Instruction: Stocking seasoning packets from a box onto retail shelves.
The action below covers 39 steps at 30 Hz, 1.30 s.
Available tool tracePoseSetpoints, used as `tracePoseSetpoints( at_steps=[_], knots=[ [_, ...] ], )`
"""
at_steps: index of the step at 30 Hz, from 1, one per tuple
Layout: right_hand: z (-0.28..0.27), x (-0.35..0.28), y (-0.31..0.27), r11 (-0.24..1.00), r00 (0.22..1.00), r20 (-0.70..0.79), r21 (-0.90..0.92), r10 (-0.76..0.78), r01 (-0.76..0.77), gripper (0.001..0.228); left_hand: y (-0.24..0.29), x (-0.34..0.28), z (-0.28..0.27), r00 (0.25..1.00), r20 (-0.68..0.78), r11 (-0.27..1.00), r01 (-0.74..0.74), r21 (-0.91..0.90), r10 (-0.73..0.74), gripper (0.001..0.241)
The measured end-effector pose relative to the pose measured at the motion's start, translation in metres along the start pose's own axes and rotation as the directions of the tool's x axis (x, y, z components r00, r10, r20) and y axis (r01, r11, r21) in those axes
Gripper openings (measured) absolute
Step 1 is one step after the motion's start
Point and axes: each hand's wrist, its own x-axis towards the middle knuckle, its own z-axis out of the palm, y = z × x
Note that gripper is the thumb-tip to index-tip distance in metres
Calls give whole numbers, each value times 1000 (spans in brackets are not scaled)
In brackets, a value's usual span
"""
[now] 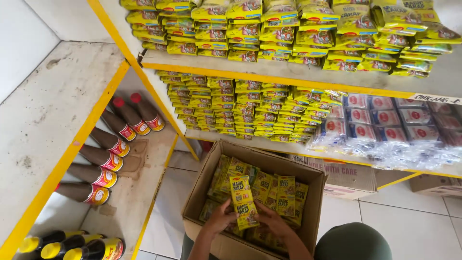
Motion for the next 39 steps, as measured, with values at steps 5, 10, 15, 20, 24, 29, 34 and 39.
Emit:
tracePoseSetpoints(
  at_steps=[5, 10, 15, 20, 24, 29, 34, 39],
  knots=[
    [-9, 19, 16, 997, 997, 20, -12, -79, 79, 74, 12, -5, 1, 1000, 5, 1000, 14, -7, -14, 85],
    [-2, 10, 3, 978, 980, 37, -76, -194, 196, 74, -33, 25, -9, 994, -6, 993, -113, -34, 113, 82],
    [16, 1, -41, 914, 914, 44, -36, -402, 404, 65, -5, 5, -7, 935, -128, 896, -355, -266, 332, 70],
    [77, -47, -180, 807, 823, 22, -180, -568, 562, 63, 180, -108, 5, 794, -279, 832, -553, 40, 541, 64],
    [127, -83, -299, 537, 611, -9, -486, -792, 690, 54, 302, -140, -10, 574, -260, 628, -739, 243, 776, 56],
    [192, -106, -450, 373, 407, -4, -410, -913, 832, 47, 472, -152, -35, 478, -229, 530, -772, 351, 848, 45],
    [223, -79, -562, 386, 390, -53, -308, -919, 869, 40, 587, -113, -68, 489, -209, 527, -825, 205, 847, 33],
    [236, -36, -615, 518, 514, -94, -275, -853, 810, 32, 624, -70, -87, 179, -251, 304, -685, 662, 951, 23]
  ],
)
